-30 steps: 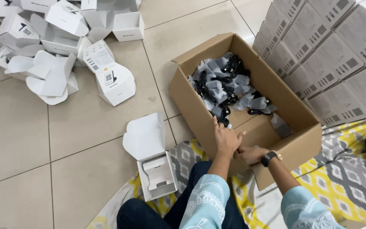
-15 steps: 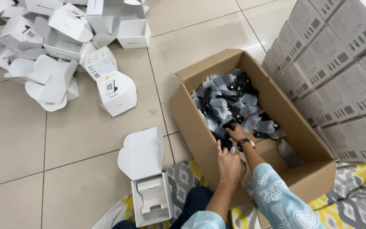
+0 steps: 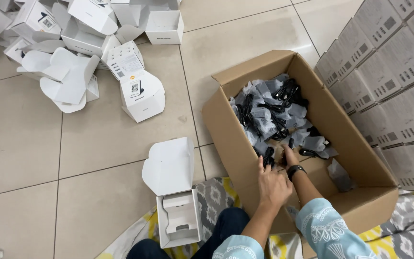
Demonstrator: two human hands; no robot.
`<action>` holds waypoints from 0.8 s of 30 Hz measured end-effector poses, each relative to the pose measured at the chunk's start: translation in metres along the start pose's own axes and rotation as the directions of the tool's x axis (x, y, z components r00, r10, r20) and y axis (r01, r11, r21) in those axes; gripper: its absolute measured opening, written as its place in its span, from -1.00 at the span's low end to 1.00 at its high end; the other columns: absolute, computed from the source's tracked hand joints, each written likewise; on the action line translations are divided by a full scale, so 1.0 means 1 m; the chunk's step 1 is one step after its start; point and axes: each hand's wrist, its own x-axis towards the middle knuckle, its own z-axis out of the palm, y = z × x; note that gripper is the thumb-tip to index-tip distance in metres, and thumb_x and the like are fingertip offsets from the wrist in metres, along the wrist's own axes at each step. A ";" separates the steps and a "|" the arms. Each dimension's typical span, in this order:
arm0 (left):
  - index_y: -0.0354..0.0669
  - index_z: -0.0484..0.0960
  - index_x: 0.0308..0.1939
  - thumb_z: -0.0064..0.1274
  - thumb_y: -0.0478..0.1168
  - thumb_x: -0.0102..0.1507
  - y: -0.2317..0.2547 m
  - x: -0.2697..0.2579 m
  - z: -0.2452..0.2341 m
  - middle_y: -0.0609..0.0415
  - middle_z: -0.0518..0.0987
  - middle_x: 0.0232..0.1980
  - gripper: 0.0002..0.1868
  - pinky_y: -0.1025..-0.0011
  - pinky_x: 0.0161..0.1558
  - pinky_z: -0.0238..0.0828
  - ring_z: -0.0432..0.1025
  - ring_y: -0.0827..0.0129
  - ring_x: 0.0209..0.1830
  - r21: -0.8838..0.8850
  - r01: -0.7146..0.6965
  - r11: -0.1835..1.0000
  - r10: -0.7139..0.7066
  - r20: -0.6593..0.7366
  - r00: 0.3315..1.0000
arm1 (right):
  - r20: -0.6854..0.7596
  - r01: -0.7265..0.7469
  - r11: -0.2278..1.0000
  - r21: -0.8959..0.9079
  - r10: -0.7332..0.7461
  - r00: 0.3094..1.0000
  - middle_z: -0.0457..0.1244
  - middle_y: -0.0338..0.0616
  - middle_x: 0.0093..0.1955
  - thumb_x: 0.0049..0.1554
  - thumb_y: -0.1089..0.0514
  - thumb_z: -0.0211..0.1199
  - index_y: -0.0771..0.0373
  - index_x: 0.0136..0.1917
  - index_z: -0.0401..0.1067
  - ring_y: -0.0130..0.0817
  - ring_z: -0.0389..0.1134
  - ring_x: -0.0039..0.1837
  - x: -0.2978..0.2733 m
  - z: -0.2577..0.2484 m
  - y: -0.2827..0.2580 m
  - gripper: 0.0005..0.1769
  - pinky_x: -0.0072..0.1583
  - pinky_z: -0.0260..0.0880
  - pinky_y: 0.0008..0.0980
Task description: The person packs small electronic devices and accessories into retail boxes.
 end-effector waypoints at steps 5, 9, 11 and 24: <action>-0.27 0.77 -0.34 0.10 -0.14 0.16 -0.002 -0.003 0.006 -0.14 0.68 -0.26 -0.74 0.00 0.63 -0.34 0.49 0.06 0.03 0.042 -0.013 0.999 0.013 0.000 1.000 | -0.055 0.126 0.989 0.082 -0.121 0.991 0.27 -0.20 -0.34 0.21 -0.20 0.27 0.18 -0.16 0.37 -0.32 0.29 -0.36 -0.079 0.067 -0.065 -0.59 -0.24 0.44 -0.24; -0.17 0.73 -0.38 0.10 -0.20 0.21 -0.019 -0.006 0.056 -0.03 0.63 -0.32 -0.84 -0.04 0.70 -0.34 0.48 0.16 0.00 0.124 -0.045 0.991 0.049 -0.030 0.998 | 0.124 -0.012 0.998 0.057 0.005 0.992 0.28 -0.16 -0.29 0.17 -0.15 0.25 0.16 -0.11 0.38 -0.31 0.29 -0.37 0.006 0.081 -0.062 -0.66 -0.33 0.29 -0.31; -0.16 0.72 -0.38 0.11 -0.21 0.19 -0.018 -0.004 0.042 -0.01 0.62 -0.33 -0.86 -0.03 0.70 -0.31 0.47 0.17 0.00 0.129 -0.045 0.991 0.052 -0.050 0.997 | 0.103 -0.055 0.992 0.118 0.043 0.994 0.23 -0.22 -0.31 0.17 -0.15 0.30 0.10 -0.12 0.36 -0.36 0.22 -0.39 0.021 0.083 -0.060 -0.67 -0.35 0.23 -0.37; -0.19 0.75 -0.39 0.10 -0.05 0.20 -0.005 -0.003 0.019 -0.07 0.63 -0.33 -0.71 -0.03 0.68 -0.29 0.49 0.12 0.00 0.038 -0.028 0.999 0.030 -0.042 0.999 | 0.134 -0.119 0.983 0.141 0.100 0.986 0.10 -0.33 -0.36 0.18 -0.05 0.32 0.01 -0.19 0.22 -0.48 0.13 -0.41 -0.097 0.080 -0.116 -0.69 -0.42 0.08 -0.53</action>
